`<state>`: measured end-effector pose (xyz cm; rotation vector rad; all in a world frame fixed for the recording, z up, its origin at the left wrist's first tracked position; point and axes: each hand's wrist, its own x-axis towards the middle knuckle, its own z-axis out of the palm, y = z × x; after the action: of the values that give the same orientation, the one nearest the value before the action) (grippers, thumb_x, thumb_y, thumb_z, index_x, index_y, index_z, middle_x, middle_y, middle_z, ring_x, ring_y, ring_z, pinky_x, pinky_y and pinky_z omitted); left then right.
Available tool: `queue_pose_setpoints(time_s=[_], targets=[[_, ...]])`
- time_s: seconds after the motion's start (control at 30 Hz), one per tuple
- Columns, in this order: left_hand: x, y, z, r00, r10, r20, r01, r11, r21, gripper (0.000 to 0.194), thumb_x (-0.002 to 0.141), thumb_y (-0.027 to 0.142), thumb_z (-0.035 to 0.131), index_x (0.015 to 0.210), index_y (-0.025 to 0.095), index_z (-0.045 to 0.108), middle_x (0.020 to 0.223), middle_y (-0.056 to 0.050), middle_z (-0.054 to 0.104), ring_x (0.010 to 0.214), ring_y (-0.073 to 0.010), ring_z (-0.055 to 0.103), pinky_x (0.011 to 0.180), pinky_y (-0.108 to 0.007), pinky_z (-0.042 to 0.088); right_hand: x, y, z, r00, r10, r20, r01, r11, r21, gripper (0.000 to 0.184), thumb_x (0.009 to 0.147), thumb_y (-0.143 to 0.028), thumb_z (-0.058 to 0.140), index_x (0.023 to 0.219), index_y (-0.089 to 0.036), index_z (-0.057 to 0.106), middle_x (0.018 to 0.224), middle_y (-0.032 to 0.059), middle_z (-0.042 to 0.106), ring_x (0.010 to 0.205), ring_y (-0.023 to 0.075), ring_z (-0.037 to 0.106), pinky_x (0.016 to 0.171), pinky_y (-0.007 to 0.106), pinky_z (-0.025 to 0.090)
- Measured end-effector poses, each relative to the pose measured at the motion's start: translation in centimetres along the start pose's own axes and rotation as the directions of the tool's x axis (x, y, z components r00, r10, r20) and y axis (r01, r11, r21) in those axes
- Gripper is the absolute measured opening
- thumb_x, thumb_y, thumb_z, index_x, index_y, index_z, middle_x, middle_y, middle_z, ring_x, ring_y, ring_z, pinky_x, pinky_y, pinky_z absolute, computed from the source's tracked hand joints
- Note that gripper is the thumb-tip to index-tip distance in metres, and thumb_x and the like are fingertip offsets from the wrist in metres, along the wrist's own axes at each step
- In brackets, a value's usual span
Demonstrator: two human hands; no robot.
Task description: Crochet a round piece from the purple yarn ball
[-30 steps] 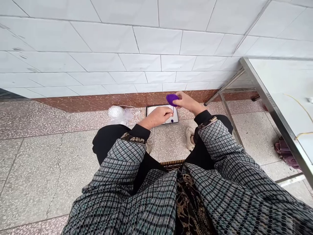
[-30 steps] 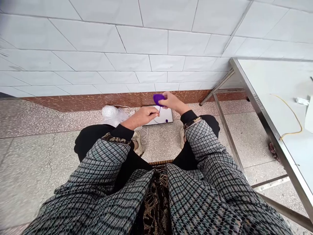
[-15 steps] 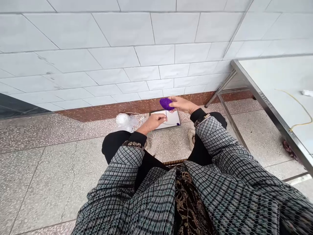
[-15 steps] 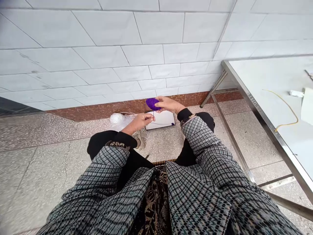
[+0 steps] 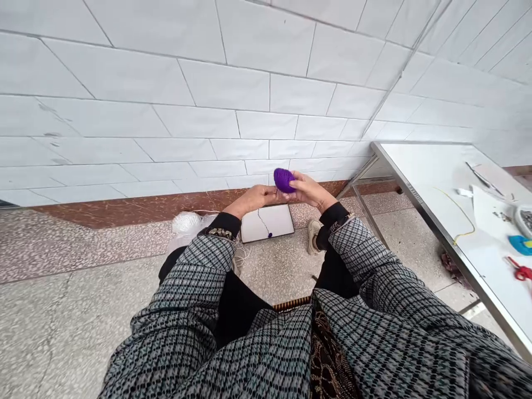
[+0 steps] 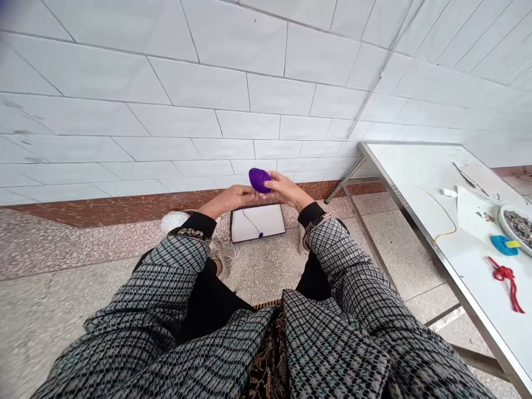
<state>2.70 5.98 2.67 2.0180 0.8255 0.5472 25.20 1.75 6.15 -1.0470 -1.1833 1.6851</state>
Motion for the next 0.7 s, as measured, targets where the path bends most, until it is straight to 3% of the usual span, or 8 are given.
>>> queue_pose_setpoints(time_s=[0.07,0.17,0.23,0.3,0.37,0.47,0.57,0.7], targets=[[0.6,0.2,0.4,0.998,-0.002,0.066,0.002,1.000,0.000,0.022,0.092,0.034,0.061,0.082,0.019,0.074,0.076,-0.002,0.072,0.073,-0.0174,0.060,0.072,-0.028,0.045,1.8,-0.6,-0.2,0.993,-0.024,-0.117,0.014,0.996,-0.090,0.038,0.088,-0.024,0.081,0.112,-0.022,0.052,0.092,-0.0015,0.070,0.072,0.0121,0.070,0.068,0.024,0.060],[0.7,0.1,0.3,0.993,-0.008,0.117,0.002,0.998,0.055,0.025,0.093,0.037,0.059,0.078,0.020,0.070,0.077,-0.002,0.070,0.071,-0.0175,0.056,0.072,-0.030,0.043,3.9,-0.1,-0.4,0.962,0.027,-0.273,-0.132,0.919,-0.372,0.035,0.089,-0.012,0.078,0.106,-0.023,0.049,0.089,-0.0025,0.067,0.064,0.0108,0.063,0.060,0.023,0.052],[0.4,-0.4,-0.4,0.996,-0.047,0.080,0.041,0.996,0.082,0.024,0.091,0.038,0.059,0.082,0.020,0.072,0.079,-0.003,0.071,0.073,-0.0185,0.058,0.074,-0.031,0.044,4.3,0.9,-0.5,0.954,0.141,-0.264,-0.265,0.811,-0.522,0.036,0.086,-0.006,0.079,0.104,-0.022,0.051,0.085,-0.0024,0.065,0.062,0.0119,0.060,0.058,0.024,0.049],[0.1,-1.1,-1.3,0.992,-0.121,0.033,0.118,0.990,0.080,0.024,0.090,0.039,0.060,0.084,0.020,0.074,0.082,-0.004,0.073,0.076,-0.0199,0.060,0.075,-0.032,0.045,4.2,1.9,-0.6,0.946,0.301,-0.121,-0.314,0.750,-0.582,0.035,0.082,-0.003,0.078,0.102,-0.020,0.056,0.080,-0.0021,0.065,0.062,0.0131,0.060,0.057,0.025,0.049],[0.0,-2.0,-2.2,0.981,-0.195,-0.002,0.195,0.979,0.060,0.025,0.089,0.040,0.060,0.083,0.020,0.073,0.082,-0.003,0.073,0.078,-0.0207,0.061,0.075,-0.032,0.047,3.9,2.5,-0.7,0.924,0.373,0.083,-0.285,0.818,-0.499,0.033,0.079,-0.003,0.077,0.101,-0.019,0.059,0.082,-0.0010,0.067,0.065,0.0129,0.063,0.059,0.024,0.052],[-0.3,-2.9,-2.7,0.967,-0.249,-0.051,0.250,0.968,0.033,0.027,0.090,0.044,0.059,0.082,0.020,0.070,0.078,-0.001,0.069,0.078,-0.0203,0.060,0.077,-0.032,0.047,3.6,2.4,-1.0,0.952,0.224,0.209,-0.195,0.969,-0.150,0.035,0.079,-0.013,0.080,0.107,-0.020,0.060,0.093,-0.0002,0.070,0.073,0.0121,0.066,0.066,0.024,0.058],[-0.6,-3.0,-1.6,0.974,-0.225,-0.030,0.226,0.974,0.024,0.028,0.093,0.043,0.057,0.082,0.020,0.068,0.081,-0.001,0.070,0.080,-0.0201,0.060,0.082,-0.032,0.048,3.9,2.0,-0.7,0.990,0.093,0.108,-0.101,0.992,0.073,0.040,0.084,-0.024,0.085,0.113,-0.022,0.058,0.096,-0.0003,0.071,0.076,0.0115,0.067,0.071,0.024,0.061],[-1.1,-2.2,0.8,0.989,-0.136,0.060,0.130,0.986,0.102,0.022,0.096,0.032,0.054,0.086,0.021,0.071,0.086,-0.004,0.075,0.084,-0.0211,0.066,0.086,-0.034,0.050,4.7,2.0,0.7,0.990,0.103,-0.091,-0.099,0.994,0.053,0.035,0.092,-0.022,0.081,0.110,-0.023,0.052,0.097,0.0010,0.069,0.074,0.0110,0.064,0.071,0.025,0.060]])
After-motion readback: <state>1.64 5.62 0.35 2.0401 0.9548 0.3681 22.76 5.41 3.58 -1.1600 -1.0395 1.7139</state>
